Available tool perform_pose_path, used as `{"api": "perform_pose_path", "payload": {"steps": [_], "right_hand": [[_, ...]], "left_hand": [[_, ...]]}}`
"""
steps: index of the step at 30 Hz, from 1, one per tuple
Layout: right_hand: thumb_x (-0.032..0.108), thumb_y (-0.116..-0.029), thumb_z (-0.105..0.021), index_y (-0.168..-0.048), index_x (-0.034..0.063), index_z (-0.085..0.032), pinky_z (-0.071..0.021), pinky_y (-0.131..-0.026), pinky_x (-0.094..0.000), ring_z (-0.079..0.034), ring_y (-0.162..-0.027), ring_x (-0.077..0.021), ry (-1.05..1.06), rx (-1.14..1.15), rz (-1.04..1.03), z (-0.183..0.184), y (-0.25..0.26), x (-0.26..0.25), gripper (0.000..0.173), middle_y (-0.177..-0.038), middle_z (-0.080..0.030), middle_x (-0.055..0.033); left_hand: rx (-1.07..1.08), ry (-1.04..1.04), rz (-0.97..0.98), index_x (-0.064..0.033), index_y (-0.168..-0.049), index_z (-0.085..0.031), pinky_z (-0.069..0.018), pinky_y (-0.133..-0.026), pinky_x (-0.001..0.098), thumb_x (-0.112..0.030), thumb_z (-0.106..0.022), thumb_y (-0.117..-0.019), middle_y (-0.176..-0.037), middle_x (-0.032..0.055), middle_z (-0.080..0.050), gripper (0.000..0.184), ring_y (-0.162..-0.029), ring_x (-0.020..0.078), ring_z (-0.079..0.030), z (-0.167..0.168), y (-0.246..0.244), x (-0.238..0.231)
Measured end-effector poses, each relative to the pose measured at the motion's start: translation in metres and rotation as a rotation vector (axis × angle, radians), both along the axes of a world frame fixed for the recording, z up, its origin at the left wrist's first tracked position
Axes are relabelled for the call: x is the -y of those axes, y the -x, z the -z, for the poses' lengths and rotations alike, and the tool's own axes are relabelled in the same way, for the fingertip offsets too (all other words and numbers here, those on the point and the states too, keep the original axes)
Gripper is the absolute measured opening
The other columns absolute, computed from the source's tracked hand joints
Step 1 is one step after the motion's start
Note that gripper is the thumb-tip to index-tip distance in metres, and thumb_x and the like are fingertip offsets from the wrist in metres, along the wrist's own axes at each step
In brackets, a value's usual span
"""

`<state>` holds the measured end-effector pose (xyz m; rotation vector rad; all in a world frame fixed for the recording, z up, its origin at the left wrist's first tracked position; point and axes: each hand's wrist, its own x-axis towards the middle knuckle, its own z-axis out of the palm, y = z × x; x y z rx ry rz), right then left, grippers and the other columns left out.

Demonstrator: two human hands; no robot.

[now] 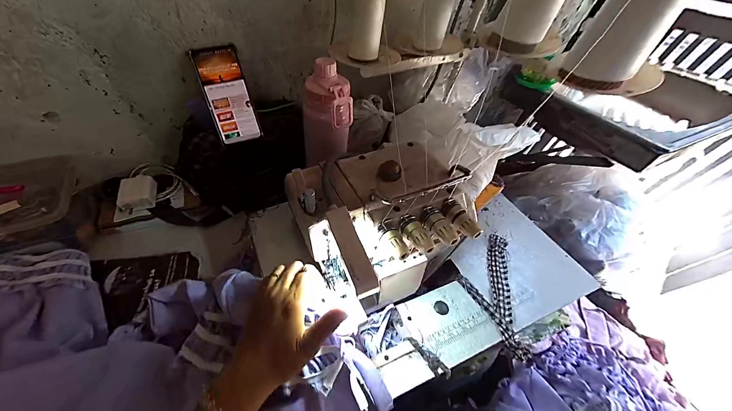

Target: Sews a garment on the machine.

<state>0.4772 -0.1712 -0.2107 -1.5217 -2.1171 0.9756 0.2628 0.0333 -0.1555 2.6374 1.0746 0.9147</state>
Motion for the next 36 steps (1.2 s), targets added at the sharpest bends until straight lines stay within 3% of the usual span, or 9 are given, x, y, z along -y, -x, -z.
{"api": "perform_pose_path", "payload": {"steps": [3, 5, 8, 13, 19, 23, 27, 29, 36], "right_hand": [[0.034, -0.0931, -0.074, -0.112, 0.0095, -0.07, -0.0476, -0.05, -0.0267, -0.057, -0.062, -0.011, -0.518, -0.253, 0.318, -0.02, 0.032, -0.056, 0.031, -0.086, -0.066, -0.0056], [0.051, -0.0826, -0.077, -0.108, 0.0085, -0.068, -0.0463, -0.046, -0.0289, -0.06, -0.06, -0.0137, -0.724, -0.164, 0.432, -0.028, 0.052, -0.092, 0.051, -0.083, -0.066, -0.0048], [0.027, -0.0779, -0.076, -0.089, 0.01, -0.075, -0.0524, -0.05, -0.0318, -0.068, -0.065, -0.0153, -0.826, -0.143, 0.468, -0.034, 0.069, -0.119, 0.02, -0.079, -0.071, -0.0042], [0.023, -0.0908, -0.072, -0.088, 0.0117, -0.079, -0.0454, -0.059, -0.0131, -0.055, -0.066, 0.0034, -0.627, -0.495, 0.36, -0.036, 0.056, -0.126, 0.014, -0.086, -0.069, 0.0], [0.024, -0.0901, -0.074, -0.09, 0.0125, -0.081, -0.0504, -0.064, -0.0125, -0.061, -0.074, 0.0051, -0.537, -0.533, 0.329, -0.038, 0.051, -0.127, 0.013, -0.093, -0.074, 0.0018], [0.02, -0.087, -0.074, -0.087, 0.0095, -0.08, -0.042, -0.054, -0.0103, -0.051, -0.058, 0.0083, -0.573, -0.524, 0.392, -0.037, 0.054, -0.128, 0.012, -0.077, -0.071, 0.0051], [0.016, -0.0857, -0.074, -0.086, 0.0076, -0.078, -0.0414, -0.052, -0.0095, -0.05, -0.055, 0.0086, -0.607, -0.536, 0.459, -0.034, 0.058, -0.128, 0.009, -0.076, -0.072, 0.0046], [0.014, -0.0845, -0.075, -0.085, 0.0062, -0.077, -0.0392, -0.05, -0.0089, -0.047, -0.053, 0.0093, -0.623, -0.57, 0.466, -0.033, 0.059, -0.128, 0.009, -0.074, -0.071, 0.0047], [0.009, -0.0841, -0.075, -0.085, 0.0078, -0.069, -0.0368, -0.049, -0.007, -0.044, -0.052, 0.0107, -0.537, -0.799, 0.491, -0.03, 0.055, -0.119, 0.006, -0.069, -0.064, 0.0092]], "left_hand": [[-0.003, 0.044, 0.096, 0.0003, -0.09, -0.065, -0.0496, -0.088, 0.0485, -0.045, -0.024, -0.1077, -0.09, 0.0183, -0.065, 0.063, -0.094, 0.0326, -0.065, -0.013, 0.003, 0.0], [-0.02, 0.078, 0.108, -0.0016, -0.085, -0.063, -0.0487, -0.086, 0.0472, -0.032, -0.031, -0.1056, -0.085, 0.0154, -0.061, 0.048, -0.089, 0.0309, -0.063, -0.025, 0.006, 0.006], [-0.048, 0.139, 0.096, -0.002, -0.087, -0.064, -0.0487, -0.087, 0.0437, -0.036, -0.038, -0.1071, -0.084, 0.0131, -0.06, 0.047, -0.088, 0.028, -0.062, -0.038, 0.02, 0.01], [0.02, 0.424, 0.178, -0.0091, -0.099, -0.073, -0.0496, -0.082, 0.0206, -0.044, -0.054, -0.1029, -0.096, 0.0021, -0.07, 0.04, -0.092, 0.0041, -0.063, -0.041, 0.05, 0.013], [0.069, 0.751, 0.171, -0.0089, -0.101, -0.074, -0.0441, -0.067, 0.0093, -0.028, -0.061, -0.0979, -0.09, -0.0069, -0.069, 0.023, -0.075, -0.0104, -0.055, -0.047, 0.051, 0.012], [0.08, 0.725, 0.115, -0.0119, -0.095, -0.074, -0.0476, -0.074, 0.0133, -0.036, -0.073, -0.0912, -0.092, -0.0079, -0.07, 0.025, -0.083, -0.007, -0.06, -0.043, 0.048, 0.01], [0.008, 0.527, 0.101, -0.0071, -0.09, -0.071, -0.042, -0.1, 0.0453, -0.037, -0.073, -0.0899, -0.112, 0.0038, -0.071, 0.03, -0.116, 0.0211, -0.059, -0.035, 0.041, 0.009], [-0.074, 0.612, 0.121, -0.0026, -0.096, -0.069, -0.0345, -0.104, 0.0532, -0.034, -0.071, -0.0937, -0.11, 0.0086, -0.071, 0.031, -0.115, 0.0247, -0.06, -0.044, 0.038, 0.009], [0.128, 0.624, 0.126, -0.0121, -0.091, -0.067, -0.0396, -0.09, 0.0308, -0.029, -0.076, -0.087, -0.083, -0.0087, -0.064, 0.02, -0.084, -0.0004, -0.056, -0.045, 0.027, 0.014]]}}
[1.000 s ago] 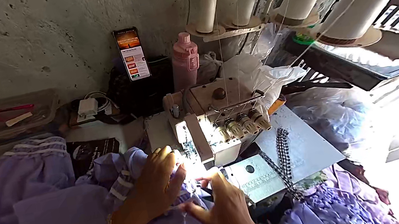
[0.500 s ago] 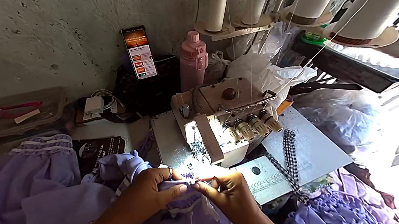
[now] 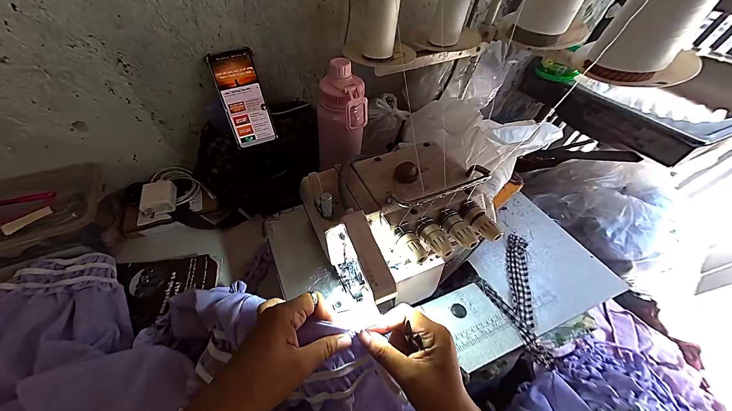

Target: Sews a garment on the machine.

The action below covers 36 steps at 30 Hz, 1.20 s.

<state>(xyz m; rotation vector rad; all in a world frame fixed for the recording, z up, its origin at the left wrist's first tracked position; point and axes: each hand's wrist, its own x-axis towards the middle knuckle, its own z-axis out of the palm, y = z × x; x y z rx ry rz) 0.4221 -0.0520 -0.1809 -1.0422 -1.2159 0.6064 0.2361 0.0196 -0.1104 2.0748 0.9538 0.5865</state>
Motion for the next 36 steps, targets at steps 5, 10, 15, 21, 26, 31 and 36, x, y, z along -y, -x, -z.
{"api": "perform_pose_path", "payload": {"steps": [5, 10, 15, 21, 26, 31, 36], "right_hand": [[0.009, -0.086, -0.071, -0.112, 0.0001, -0.055, -0.0394, -0.049, -0.0086, -0.048, -0.054, 0.0082, 0.047, 0.147, -0.075, -0.003, -0.01, 0.006, 0.032, -0.078, -0.066, 0.0065], [0.03, -0.092, -0.067, -0.1, 0.0053, -0.075, -0.0406, -0.048, -0.0201, -0.048, -0.051, -0.0027, 0.082, 0.52, -0.037, -0.009, -0.024, 0.01, 0.027, -0.069, -0.063, 0.0018], [0.038, -0.0918, -0.069, -0.09, 0.0102, -0.075, -0.04, -0.047, -0.0162, -0.048, -0.056, -0.0017, 0.033, 0.577, 0.055, -0.012, -0.024, 0.01, 0.029, -0.083, -0.057, -0.0013], [0.03, -0.0862, -0.071, -0.09, 0.014, -0.08, -0.0498, -0.051, -0.0221, -0.065, -0.07, -0.0085, -0.068, 0.729, 0.197, -0.016, -0.023, 0.01, 0.019, -0.097, -0.07, -0.0068], [0.027, -0.0884, -0.068, -0.089, 0.0107, -0.078, -0.0454, -0.047, -0.0205, -0.058, -0.06, -0.0068, -0.062, 0.766, 0.196, -0.015, -0.022, 0.009, 0.019, -0.079, -0.063, -0.0025], [0.025, -0.0899, -0.066, -0.084, 0.0098, -0.073, -0.0459, -0.051, -0.0184, -0.058, -0.064, -0.0041, -0.023, 0.606, 0.143, -0.01, -0.021, 0.006, 0.018, -0.081, -0.064, -0.0015], [0.027, -0.0895, -0.064, -0.084, 0.0099, -0.072, -0.0403, -0.048, -0.0183, -0.052, -0.055, -0.0016, 0.019, 0.554, 0.149, -0.008, -0.021, 0.005, 0.019, -0.073, -0.064, 0.0026]], "left_hand": [[0.044, -0.198, -0.05, -0.0129, -0.09, -0.067, -0.0379, -0.093, 0.0347, -0.025, -0.075, -0.0827, -0.082, -0.0074, -0.068, 0.016, -0.082, 0.0, -0.061, 0.011, -0.01, 0.01], [-0.007, -0.351, -0.075, -0.0141, -0.088, -0.067, -0.0357, -0.093, 0.0428, -0.02, -0.072, -0.0788, -0.081, -0.0041, -0.069, 0.012, -0.081, 0.0066, -0.064, 0.014, -0.015, 0.018], [-0.01, -0.395, -0.095, -0.0144, -0.087, -0.066, -0.0357, -0.09, 0.0428, -0.022, -0.072, -0.0783, -0.079, -0.0043, -0.068, 0.013, -0.077, 0.0068, -0.062, 0.016, -0.018, 0.018], [-0.031, -0.421, -0.095, -0.0143, -0.086, -0.066, -0.0352, -0.088, 0.0419, -0.022, -0.069, -0.0787, -0.078, -0.0041, -0.067, 0.011, -0.075, 0.0072, -0.061, 0.017, -0.019, 0.017], [-0.038, -0.411, -0.077, -0.0141, -0.087, -0.066, -0.0352, -0.089, 0.0439, -0.021, -0.069, -0.0794, -0.079, -0.0036, -0.068, 0.011, -0.077, 0.0085, -0.062, 0.016, -0.02, 0.016], [-0.019, -0.414, -0.084, -0.014, -0.087, -0.066, -0.0351, -0.089, 0.044, -0.021, -0.07, -0.0787, -0.078, -0.0029, -0.067, 0.012, -0.075, 0.0091, -0.062, 0.019, -0.021, 0.016], [-0.063, -0.488, -0.076, -0.0157, -0.086, -0.064, -0.0333, -0.089, 0.0465, -0.042, -0.055, -0.0979, -0.077, -0.0012, -0.064, 0.031, -0.078, 0.0125, -0.06, 0.024, -0.017, 0.017]]}}
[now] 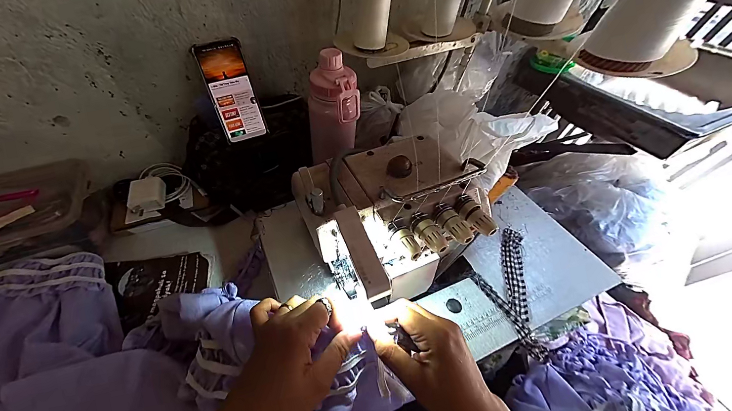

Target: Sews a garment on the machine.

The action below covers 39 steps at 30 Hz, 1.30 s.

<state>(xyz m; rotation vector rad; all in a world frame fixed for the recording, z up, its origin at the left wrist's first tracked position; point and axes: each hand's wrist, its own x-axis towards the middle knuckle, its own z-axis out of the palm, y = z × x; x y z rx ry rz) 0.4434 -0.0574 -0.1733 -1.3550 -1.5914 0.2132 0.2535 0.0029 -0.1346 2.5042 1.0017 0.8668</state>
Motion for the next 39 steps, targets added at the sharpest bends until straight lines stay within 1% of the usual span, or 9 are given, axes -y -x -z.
{"api": "perform_pose_path", "payload": {"steps": [7, 12, 14, 16, 20, 25, 29, 33, 39], "right_hand": [[0.027, -0.0893, -0.064, -0.08, 0.01, -0.068, -0.0368, -0.046, -0.0177, -0.049, -0.051, -0.0006, -0.006, 0.005, 0.009, -0.002, 0.002, 0.003, 0.02, -0.064, -0.058, 0.0037], [0.029, -0.0864, -0.064, -0.077, 0.0116, -0.066, -0.0355, -0.045, -0.0176, -0.048, -0.05, 0.0003, 0.002, 0.03, 0.049, -0.004, 0.001, -0.002, 0.02, -0.062, -0.056, 0.0055], [0.03, -0.0846, -0.063, -0.075, 0.0117, -0.067, -0.0375, -0.044, -0.0233, -0.052, -0.05, -0.0041, 0.016, 0.1, 0.092, -0.002, 0.001, -0.01, 0.021, -0.062, -0.059, 0.0037], [0.03, -0.0836, -0.063, -0.071, 0.0117, -0.066, -0.0371, -0.044, -0.0285, -0.05, -0.049, -0.0078, 0.089, 0.09, 0.118, 0.003, 0.002, -0.021, 0.022, -0.06, -0.056, 0.003], [0.026, -0.0841, -0.066, -0.066, 0.0168, -0.054, -0.0348, -0.05, -0.0227, -0.043, -0.051, 0.0003, 0.309, -0.134, 0.027, 0.003, -0.005, -0.038, 0.023, -0.056, -0.043, 0.0105], [0.021, -0.0866, -0.066, -0.072, 0.0137, -0.061, -0.0412, -0.054, -0.0208, -0.05, -0.058, 0.0021, 0.331, -0.212, -0.028, 0.006, -0.01, -0.046, 0.017, -0.062, -0.052, 0.0087], [0.023, -0.0854, -0.067, -0.093, 0.0072, -0.073, -0.0485, -0.051, -0.0412, -0.065, -0.06, -0.0194, 0.265, 0.052, 0.175, -0.002, -0.004, -0.038, 0.019, -0.067, -0.066, -0.0039], [0.022, -0.0835, -0.066, -0.092, 0.006, -0.076, -0.0446, -0.046, -0.0414, -0.064, -0.054, -0.0223, 0.199, 0.2, 0.237, -0.005, -0.004, -0.034, 0.02, -0.065, -0.066, -0.006], [0.015, -0.0802, -0.067, -0.084, 0.0057, -0.075, -0.0452, -0.047, -0.0422, -0.065, -0.058, -0.0236, 0.185, 0.211, 0.204, -0.005, -0.01, -0.039, 0.013, -0.067, -0.067, -0.0076]], "left_hand": [[-0.149, -0.284, -0.187, -0.0179, -0.072, -0.062, -0.0353, -0.093, 0.0594, -0.034, -0.054, -0.0881, -0.067, -0.0005, -0.062, 0.024, -0.078, 0.0233, -0.066, -0.008, -0.007, 0.008], [-0.214, -0.311, -0.355, -0.0086, -0.086, -0.071, -0.0384, -0.088, 0.0627, -0.027, -0.065, -0.0798, -0.069, 0.0048, -0.066, 0.02, -0.072, 0.0303, -0.066, -0.016, -0.022, 0.017], [-0.246, -0.288, -0.396, -0.0082, -0.076, -0.068, -0.0404, -0.086, 0.0617, -0.024, -0.065, -0.0809, -0.068, 0.007, -0.065, 0.017, -0.073, 0.0315, -0.067, -0.007, -0.027, 0.012], [-0.234, -0.2, -0.41, -0.0069, -0.075, -0.069, -0.0413, -0.086, 0.0612, -0.02, -0.063, -0.0811, -0.07, 0.0089, -0.067, 0.015, -0.076, 0.0321, -0.068, 0.004, -0.031, 0.003], [-0.17, -0.123, -0.444, -0.0059, -0.075, -0.066, -0.0404, -0.08, 0.0576, -0.024, -0.058, -0.0799, -0.071, 0.0099, -0.067, 0.02, -0.075, 0.0314, -0.067, 0.015, -0.037, -0.007], [-0.173, -0.158, -0.464, -0.0072, -0.076, -0.065, -0.039, -0.076, 0.0545, -0.025, -0.06, -0.0802, -0.069, 0.0085, -0.066, 0.019, -0.07, 0.0291, -0.065, 0.018, -0.04, -0.017], [-0.217, -0.117, -0.443, -0.0032, -0.082, -0.067, -0.0387, -0.077, 0.0586, -0.025, -0.067, -0.0763, -0.082, 0.0145, -0.068, 0.023, -0.084, 0.0365, -0.066, 0.019, -0.042, -0.027], [-0.237, 0.051, -0.422, -0.0056, -0.105, -0.072, -0.0265, -0.099, 0.0766, -0.027, -0.073, -0.0746, -0.132, 0.0197, -0.059, 0.037, -0.131, 0.0471, -0.047, 0.017, -0.034, -0.031], [-0.251, 0.091, -0.398, -0.0071, -0.115, -0.073, -0.0119, -0.106, 0.0821, -0.028, -0.076, -0.0768, -0.142, 0.0204, -0.054, 0.043, -0.141, 0.0477, -0.039, 0.018, -0.032, -0.037]]}}
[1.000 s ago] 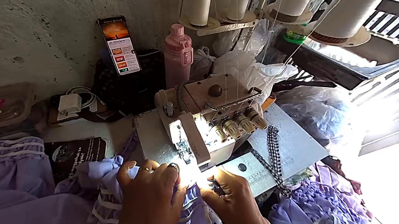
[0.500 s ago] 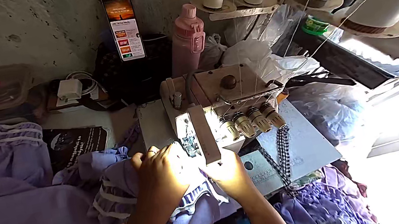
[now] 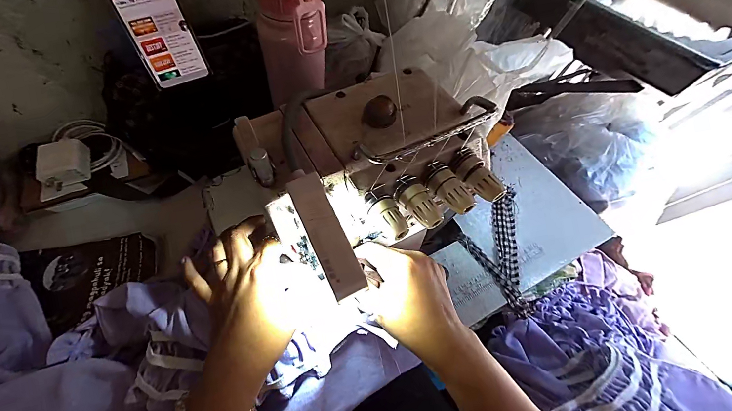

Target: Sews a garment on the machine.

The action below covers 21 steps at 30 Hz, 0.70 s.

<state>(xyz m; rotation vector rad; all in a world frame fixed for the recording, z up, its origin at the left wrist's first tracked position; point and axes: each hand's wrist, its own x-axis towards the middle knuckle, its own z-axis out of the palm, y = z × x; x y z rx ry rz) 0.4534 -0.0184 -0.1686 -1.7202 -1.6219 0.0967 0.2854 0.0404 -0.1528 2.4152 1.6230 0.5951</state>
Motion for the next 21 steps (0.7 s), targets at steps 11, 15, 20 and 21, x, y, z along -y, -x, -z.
{"api": "perform_pose_path", "payload": {"steps": [11, 15, 20, 21], "right_hand": [[0.016, -0.0821, -0.068, -0.089, 0.0069, -0.077, -0.0479, -0.049, -0.0435, -0.068, -0.061, -0.0243, 0.014, -0.025, 0.016, 0.001, 0.0, -0.004, 0.015, -0.069, -0.069, -0.0074], [0.016, -0.0828, -0.067, -0.088, 0.0069, -0.077, -0.0472, -0.049, -0.0423, -0.067, -0.06, -0.0235, 0.016, -0.019, 0.016, 0.002, 0.0, -0.004, 0.014, -0.068, -0.068, -0.0072], [0.015, -0.0815, -0.068, -0.088, 0.0059, -0.077, -0.0472, -0.049, -0.0428, -0.067, -0.061, -0.0241, 0.01, -0.022, 0.007, 0.002, 0.0, -0.005, 0.014, -0.068, -0.069, -0.0076], [0.015, -0.0815, -0.069, -0.088, 0.006, -0.077, -0.0473, -0.049, -0.0428, -0.067, -0.06, -0.0242, 0.012, -0.02, 0.007, 0.002, -0.001, -0.005, 0.014, -0.068, -0.069, -0.0076]], "left_hand": [[0.025, -0.006, -0.005, -0.0009, -0.115, -0.07, -0.0064, -0.108, 0.0832, -0.024, -0.071, -0.0833, -0.152, 0.0214, -0.047, 0.039, -0.15, 0.0483, -0.027, 0.007, 0.002, -0.004], [0.021, 0.0, -0.019, 0.0003, -0.115, -0.07, -0.0066, -0.11, 0.0817, -0.022, -0.069, -0.0835, -0.152, 0.023, -0.047, 0.039, -0.15, 0.0477, -0.028, 0.006, 0.002, -0.003], [0.051, 0.004, -0.007, 0.0018, -0.122, -0.066, -0.0082, -0.108, 0.0817, -0.021, -0.068, -0.0818, -0.15, 0.0291, -0.045, 0.047, -0.148, 0.0517, -0.028, 0.001, 0.002, -0.001], [0.053, 0.012, -0.005, 0.0018, -0.122, -0.066, -0.0082, -0.109, 0.0817, -0.021, -0.068, -0.0819, -0.15, 0.0292, -0.045, 0.046, -0.148, 0.0516, -0.028, 0.001, 0.001, -0.002]]}}
